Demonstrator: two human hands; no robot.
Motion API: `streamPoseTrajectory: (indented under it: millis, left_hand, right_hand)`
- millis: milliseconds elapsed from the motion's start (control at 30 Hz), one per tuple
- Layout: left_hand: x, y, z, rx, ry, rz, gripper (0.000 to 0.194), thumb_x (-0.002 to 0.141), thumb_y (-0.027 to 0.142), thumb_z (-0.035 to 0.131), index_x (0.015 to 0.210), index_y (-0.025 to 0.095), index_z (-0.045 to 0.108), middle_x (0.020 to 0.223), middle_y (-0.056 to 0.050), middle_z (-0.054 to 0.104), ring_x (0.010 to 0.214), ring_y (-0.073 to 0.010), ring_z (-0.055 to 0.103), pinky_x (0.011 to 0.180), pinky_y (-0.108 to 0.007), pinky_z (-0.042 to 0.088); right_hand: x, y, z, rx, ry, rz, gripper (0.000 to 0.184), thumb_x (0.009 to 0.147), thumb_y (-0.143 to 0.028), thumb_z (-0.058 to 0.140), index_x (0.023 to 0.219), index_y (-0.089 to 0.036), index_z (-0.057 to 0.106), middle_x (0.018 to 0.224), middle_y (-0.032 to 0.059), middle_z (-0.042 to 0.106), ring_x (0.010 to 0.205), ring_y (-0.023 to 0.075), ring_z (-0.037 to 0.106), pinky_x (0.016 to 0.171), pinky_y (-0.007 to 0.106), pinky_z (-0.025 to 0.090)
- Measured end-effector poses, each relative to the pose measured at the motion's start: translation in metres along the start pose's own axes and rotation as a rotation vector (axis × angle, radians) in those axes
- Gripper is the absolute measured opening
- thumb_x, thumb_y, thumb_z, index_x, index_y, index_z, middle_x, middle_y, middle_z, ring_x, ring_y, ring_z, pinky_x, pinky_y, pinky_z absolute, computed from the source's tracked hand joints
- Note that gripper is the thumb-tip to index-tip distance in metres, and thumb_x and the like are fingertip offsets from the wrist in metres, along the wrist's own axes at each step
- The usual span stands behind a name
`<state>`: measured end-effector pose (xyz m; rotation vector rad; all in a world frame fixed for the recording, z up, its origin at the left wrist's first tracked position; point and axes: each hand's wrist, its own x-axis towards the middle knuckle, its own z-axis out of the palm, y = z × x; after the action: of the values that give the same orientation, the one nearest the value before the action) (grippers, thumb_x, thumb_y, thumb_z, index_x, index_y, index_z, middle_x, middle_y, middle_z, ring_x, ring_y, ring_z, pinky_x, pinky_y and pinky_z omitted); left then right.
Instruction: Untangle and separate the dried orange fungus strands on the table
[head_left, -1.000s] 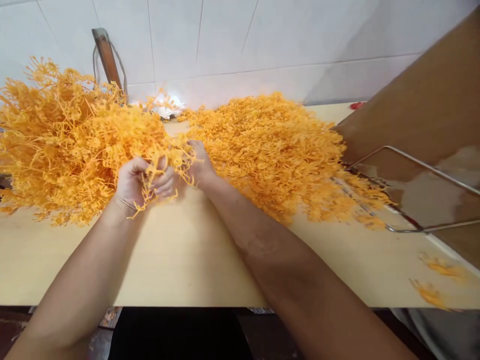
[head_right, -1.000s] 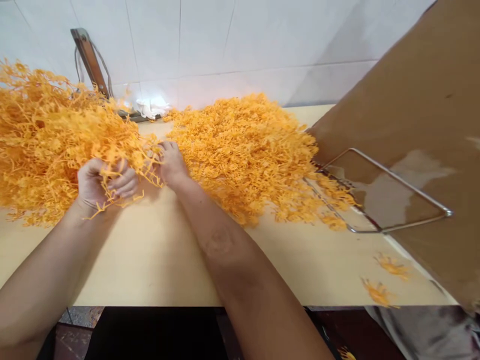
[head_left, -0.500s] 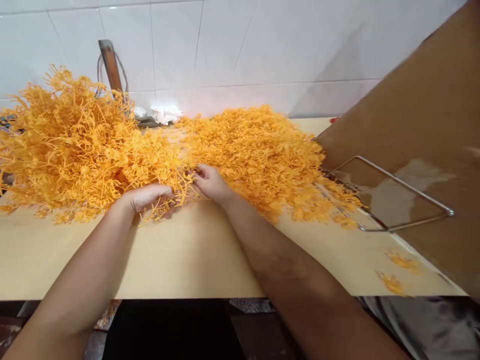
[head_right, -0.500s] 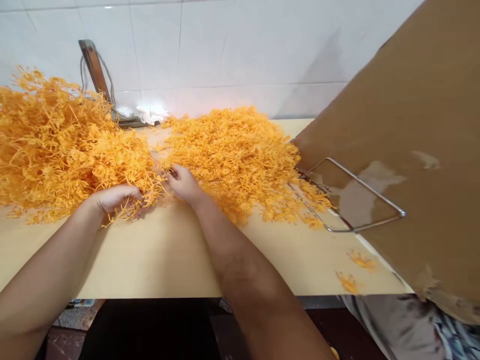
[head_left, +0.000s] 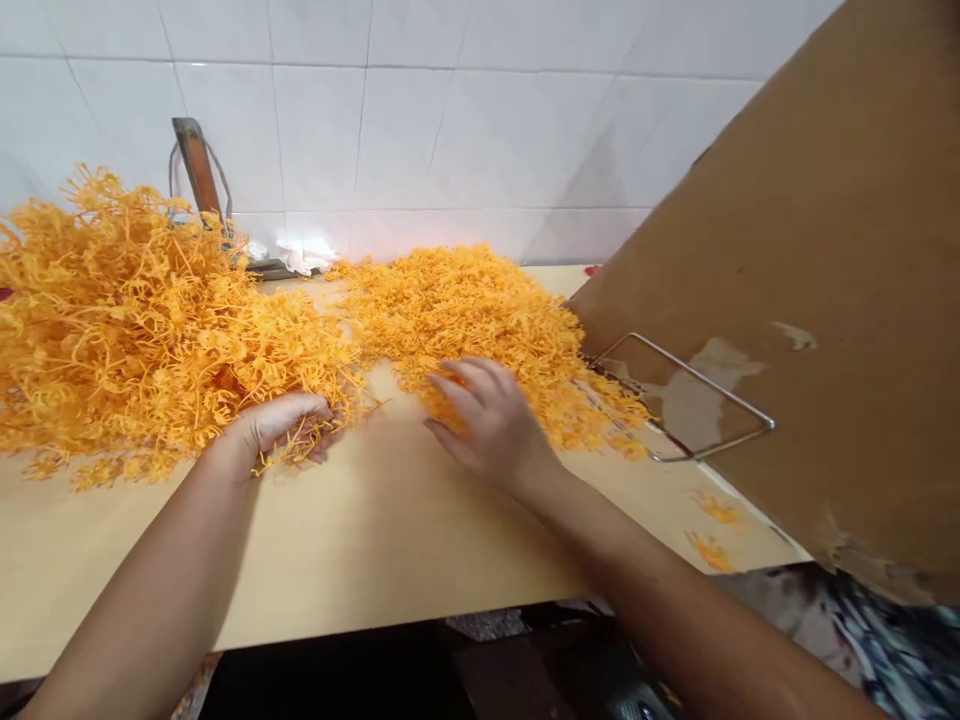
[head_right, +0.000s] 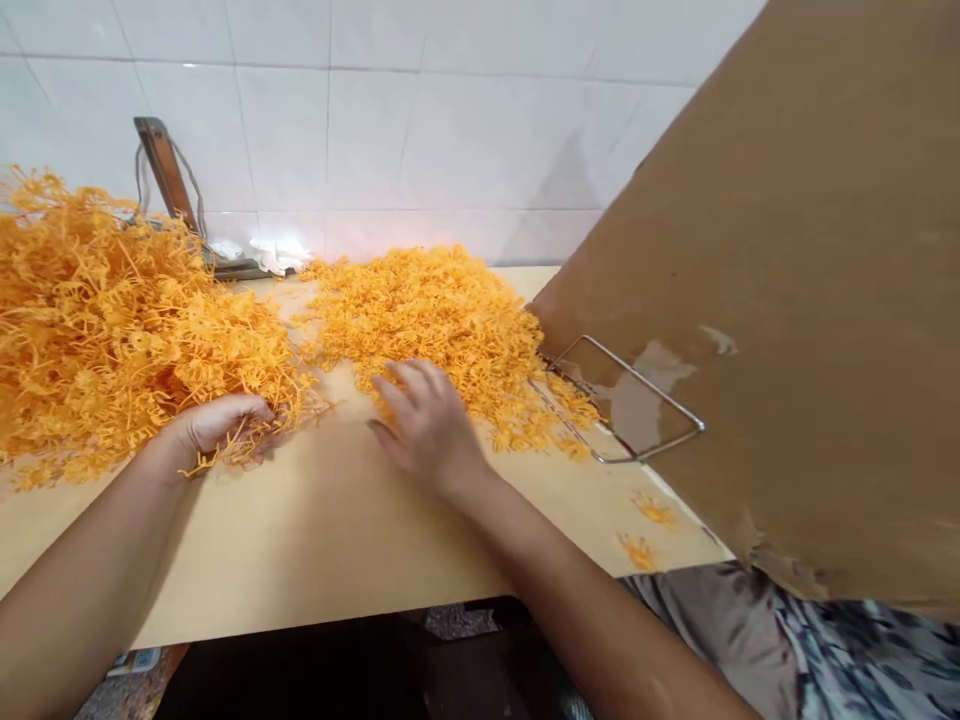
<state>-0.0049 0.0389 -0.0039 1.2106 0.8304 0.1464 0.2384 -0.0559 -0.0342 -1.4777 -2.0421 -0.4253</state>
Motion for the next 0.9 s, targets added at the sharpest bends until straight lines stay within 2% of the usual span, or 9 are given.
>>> streamPoseTrajectory:
  millis: [100, 167, 233, 367, 467, 600, 667, 767, 900]
  left_hand:
    - [0.0, 0.0, 0.002, 0.004, 0.023, -0.01, 0.012, 0.061, 0.023, 0.047, 0.064, 0.015, 0.055, 0.05, 0.0, 0.055, 0.045, -0.0096, 0.049, 0.044, -0.022, 0.046]
    - [0.0, 0.001, 0.003, 0.02, 0.052, -0.017, 0.012, 0.061, 0.022, 0.047, 0.066, 0.015, 0.055, 0.053, 0.0, 0.055, 0.046, -0.0093, 0.05, 0.045, -0.021, 0.046]
    - [-0.001, 0.0, 0.003, 0.035, 0.068, -0.034, 0.013, 0.06, 0.022, 0.047, 0.067, 0.015, 0.055, 0.054, 0.0, 0.056, 0.046, -0.0094, 0.05, 0.044, -0.021, 0.046]
    - [0.0, -0.001, 0.0, 0.027, 0.059, -0.041, 0.015, 0.059, 0.024, 0.048, 0.068, 0.015, 0.055, 0.053, 0.0, 0.054, 0.046, -0.009, 0.048, 0.044, -0.021, 0.045]
    - [0.0, -0.002, -0.002, 0.014, 0.09, -0.033, 0.014, 0.06, 0.024, 0.048, 0.068, 0.014, 0.055, 0.052, 0.0, 0.053, 0.046, -0.0095, 0.049, 0.045, -0.022, 0.046]
    - [0.002, -0.004, -0.004, 0.014, 0.044, -0.01, 0.012, 0.061, 0.024, 0.047, 0.061, 0.014, 0.053, 0.05, -0.001, 0.052, 0.043, -0.0099, 0.049, 0.047, -0.024, 0.047]
    - [0.002, -0.003, -0.004, 0.012, 0.027, 0.004, 0.012, 0.06, 0.024, 0.047, 0.059, 0.014, 0.053, 0.048, -0.001, 0.052, 0.042, -0.0096, 0.048, 0.046, -0.024, 0.047]
    - [0.002, -0.002, -0.002, 0.005, 0.061, -0.008, 0.012, 0.059, 0.024, 0.048, 0.061, 0.014, 0.054, 0.05, 0.0, 0.053, 0.042, -0.0099, 0.05, 0.045, -0.024, 0.047]
    - [0.003, -0.002, 0.003, 0.034, 0.084, 0.018, 0.01, 0.059, 0.024, 0.049, 0.06, 0.015, 0.053, 0.048, 0.0, 0.052, 0.043, -0.01, 0.049, 0.045, -0.024, 0.047]
  right_hand:
    - [-0.024, 0.036, -0.009, -0.243, -0.052, 0.251, 0.08, 0.066, -0.058, 0.058, 0.127, -0.008, 0.045, 0.137, 0.0237, 0.03, 0.127, 0.0419, 0.022, 0.098, 0.059, 0.027]
    - [-0.026, 0.055, -0.002, -0.249, -0.11, 0.429, 0.091, 0.064, -0.064, 0.056, 0.133, -0.008, 0.037, 0.14, 0.0246, 0.021, 0.128, 0.0434, 0.021, 0.098, 0.057, 0.027]
    - [-0.017, 0.065, 0.009, -0.205, -0.163, 0.541, 0.095, 0.064, -0.065, 0.055, 0.137, -0.009, 0.03, 0.141, 0.0251, 0.017, 0.129, 0.0424, 0.022, 0.098, 0.054, 0.028]
    - [0.02, 0.06, 0.031, -0.163, -0.229, 0.566, 0.093, 0.067, -0.062, 0.055, 0.139, -0.011, 0.026, 0.142, 0.0252, 0.017, 0.13, 0.0396, 0.022, 0.101, 0.048, 0.026]
    - [0.051, 0.052, 0.046, -0.165, -0.246, 0.584, 0.089, 0.069, -0.059, 0.054, 0.14, -0.014, 0.025, 0.142, 0.023, 0.019, 0.127, 0.0388, 0.026, 0.098, 0.047, 0.028]
    - [0.081, 0.046, 0.064, -0.194, -0.237, 0.662, 0.083, 0.071, -0.058, 0.051, 0.139, -0.015, 0.027, 0.142, 0.02, 0.022, 0.123, 0.0382, 0.03, 0.094, 0.048, 0.032]
    - [0.09, 0.044, 0.071, -0.202, -0.235, 0.697, 0.082, 0.072, -0.058, 0.05, 0.138, -0.016, 0.028, 0.141, 0.0193, 0.023, 0.122, 0.0384, 0.03, 0.093, 0.048, 0.033]
    - [0.094, 0.039, 0.075, -0.197, -0.228, 0.747, 0.082, 0.072, -0.058, 0.05, 0.139, -0.017, 0.027, 0.143, 0.0192, 0.019, 0.124, 0.0399, 0.027, 0.096, 0.05, 0.029]
    - [0.091, 0.028, 0.065, -0.172, -0.232, 0.772, 0.076, 0.076, -0.056, 0.046, 0.138, -0.016, 0.029, 0.147, 0.0201, 0.006, 0.13, 0.046, 0.014, 0.1, 0.055, 0.021]
